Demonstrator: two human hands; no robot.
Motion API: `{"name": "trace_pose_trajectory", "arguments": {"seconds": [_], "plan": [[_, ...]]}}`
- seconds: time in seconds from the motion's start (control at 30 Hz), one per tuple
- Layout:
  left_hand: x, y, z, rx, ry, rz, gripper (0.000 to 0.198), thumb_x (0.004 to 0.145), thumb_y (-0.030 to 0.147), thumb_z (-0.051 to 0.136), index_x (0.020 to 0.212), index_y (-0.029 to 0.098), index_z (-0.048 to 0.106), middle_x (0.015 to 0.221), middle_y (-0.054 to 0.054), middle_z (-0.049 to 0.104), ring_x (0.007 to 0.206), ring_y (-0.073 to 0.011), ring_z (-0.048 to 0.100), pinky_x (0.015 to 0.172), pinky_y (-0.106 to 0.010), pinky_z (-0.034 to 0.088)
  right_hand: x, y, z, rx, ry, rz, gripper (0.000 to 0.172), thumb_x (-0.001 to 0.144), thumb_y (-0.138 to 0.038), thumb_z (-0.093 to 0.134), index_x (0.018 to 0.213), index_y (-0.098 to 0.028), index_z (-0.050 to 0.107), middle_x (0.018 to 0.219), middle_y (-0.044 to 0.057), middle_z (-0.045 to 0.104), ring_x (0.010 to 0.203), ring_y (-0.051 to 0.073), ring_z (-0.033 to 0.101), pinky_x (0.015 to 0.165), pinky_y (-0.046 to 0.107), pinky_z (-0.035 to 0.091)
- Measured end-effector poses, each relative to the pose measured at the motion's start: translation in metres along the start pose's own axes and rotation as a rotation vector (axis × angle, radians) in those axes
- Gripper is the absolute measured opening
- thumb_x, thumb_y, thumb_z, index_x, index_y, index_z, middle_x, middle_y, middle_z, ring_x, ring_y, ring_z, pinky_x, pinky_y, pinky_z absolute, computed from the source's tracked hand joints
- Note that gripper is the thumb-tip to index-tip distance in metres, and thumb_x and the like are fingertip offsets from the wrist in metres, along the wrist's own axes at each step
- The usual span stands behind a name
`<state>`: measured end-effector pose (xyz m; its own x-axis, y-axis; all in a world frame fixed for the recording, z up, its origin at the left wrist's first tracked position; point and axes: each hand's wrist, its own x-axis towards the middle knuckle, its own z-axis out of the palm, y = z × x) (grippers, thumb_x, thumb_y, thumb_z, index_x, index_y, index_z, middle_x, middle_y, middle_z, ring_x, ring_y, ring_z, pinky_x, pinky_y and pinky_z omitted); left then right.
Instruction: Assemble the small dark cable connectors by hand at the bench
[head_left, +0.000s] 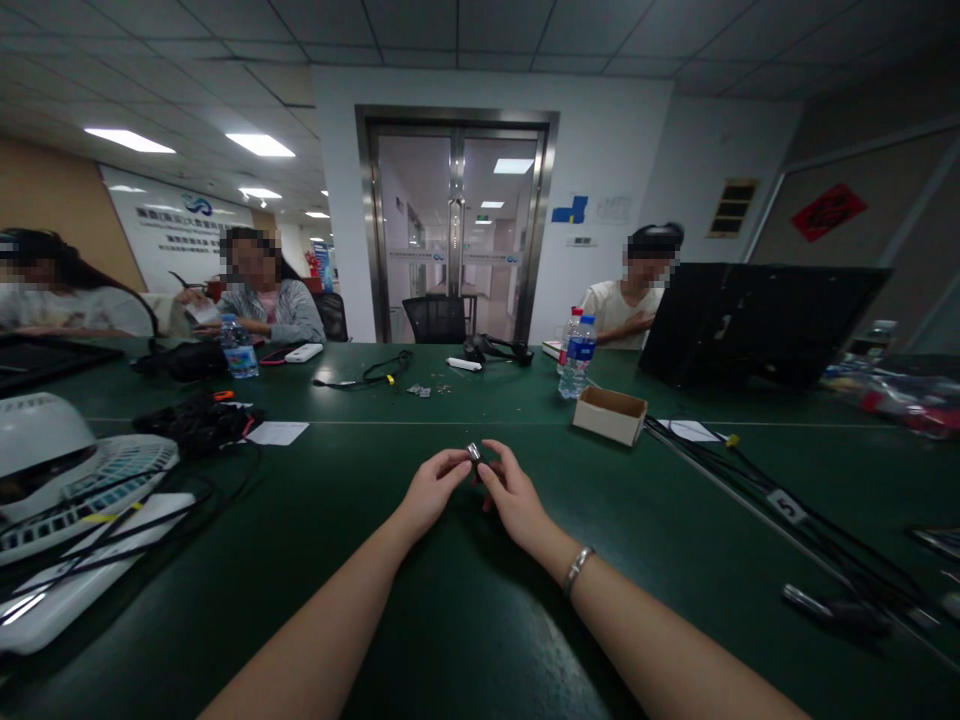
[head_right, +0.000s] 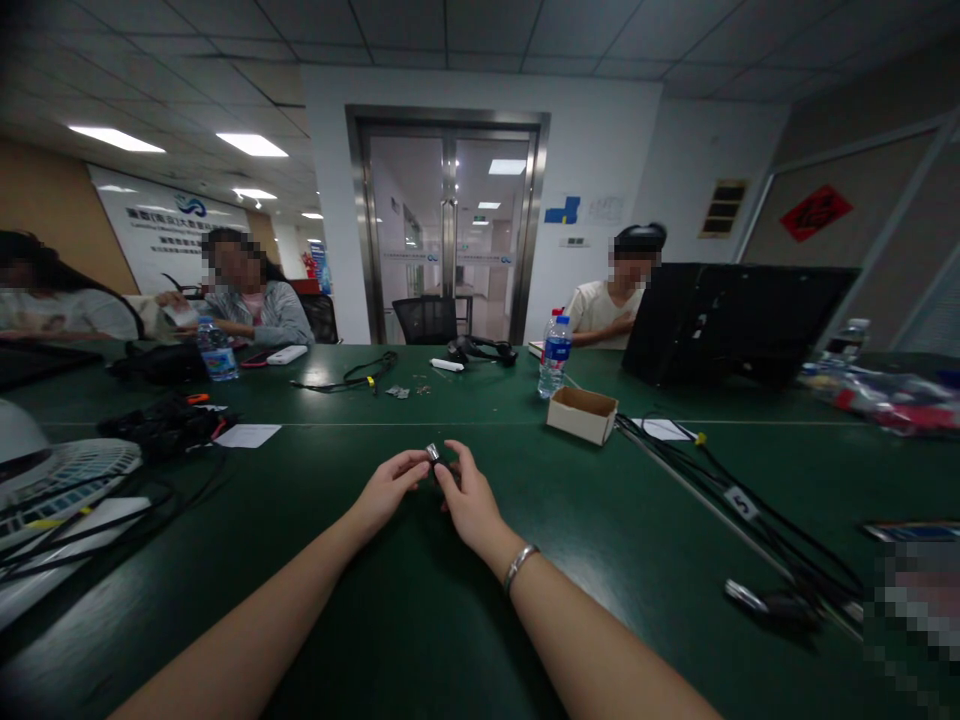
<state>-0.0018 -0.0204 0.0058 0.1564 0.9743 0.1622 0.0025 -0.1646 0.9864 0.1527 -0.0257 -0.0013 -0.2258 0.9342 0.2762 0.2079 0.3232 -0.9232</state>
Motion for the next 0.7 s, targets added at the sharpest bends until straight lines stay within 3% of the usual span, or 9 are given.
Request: {"name": "trace_pose_trajectory", "arguments": {"seconds": [0.2,0.4,0.5,0.6,0.7], "plan": [[0.000,-0.003,0.001,0.001,-0.047,0.059,0.029,0.076,0.041,0.060,0.091,0.018,0.065,0.086,-0.003,0.064,0.079,-0.0160,0.058,0.075,-0.027,0.045,-0.001,0.001,0.000,-0.053,-0.074,-0.014,0.042,0.089,-0.043,0.041,0.127,-0.026,0.036,0.085,0.001,0.059,0.058,0.011,0.053,0.052,0.025,0.045],[0.000,-0.007,-0.001,-0.180,0.066,-0.023,0.032,0.066,0.042,0.070,0.082,0.016,0.059,0.081,-0.001,0.062,0.077,-0.0151,0.061,0.072,-0.028,0.051,-0.003,0.001,0.000,-0.049,-0.051,-0.014,0.044,0.089,-0.044,0.041,0.127,-0.024,0.038,0.081,-0.001,0.055,0.058,0.011,0.053,0.055,0.025,0.045],[0.003,-0.009,-0.004,-0.280,0.130,-0.044,0.030,0.068,0.037,0.071,0.082,0.016,0.055,0.083,-0.002,0.061,0.081,-0.0158,0.063,0.076,-0.031,0.053,-0.005,-0.002,-0.003,-0.061,-0.006,-0.020,0.042,0.089,-0.043,0.039,0.126,-0.022,0.040,0.081,-0.001,0.055,0.059,0.011,0.054,0.058,0.026,0.046],[0.008,-0.007,-0.015,-0.173,0.246,-0.108,0.020,0.078,0.033,0.061,0.086,0.018,0.051,0.089,-0.003,0.061,0.079,-0.0141,0.065,0.075,-0.030,0.054,-0.004,-0.014,-0.017,-0.179,0.006,-0.048,0.039,0.087,-0.039,0.044,0.123,-0.023,0.045,0.087,0.001,0.057,0.065,0.013,0.056,0.061,0.027,0.047],[0.005,0.001,-0.046,0.028,0.318,-0.217,0.017,0.080,0.032,0.054,0.086,0.017,0.054,0.081,-0.003,0.061,0.069,-0.0142,0.063,0.068,-0.030,0.053,-0.003,-0.036,-0.050,-0.364,0.024,-0.094,0.033,0.087,-0.040,0.045,0.113,-0.023,0.055,0.097,0.004,0.061,0.076,0.016,0.058,0.068,0.030,0.048]]}}
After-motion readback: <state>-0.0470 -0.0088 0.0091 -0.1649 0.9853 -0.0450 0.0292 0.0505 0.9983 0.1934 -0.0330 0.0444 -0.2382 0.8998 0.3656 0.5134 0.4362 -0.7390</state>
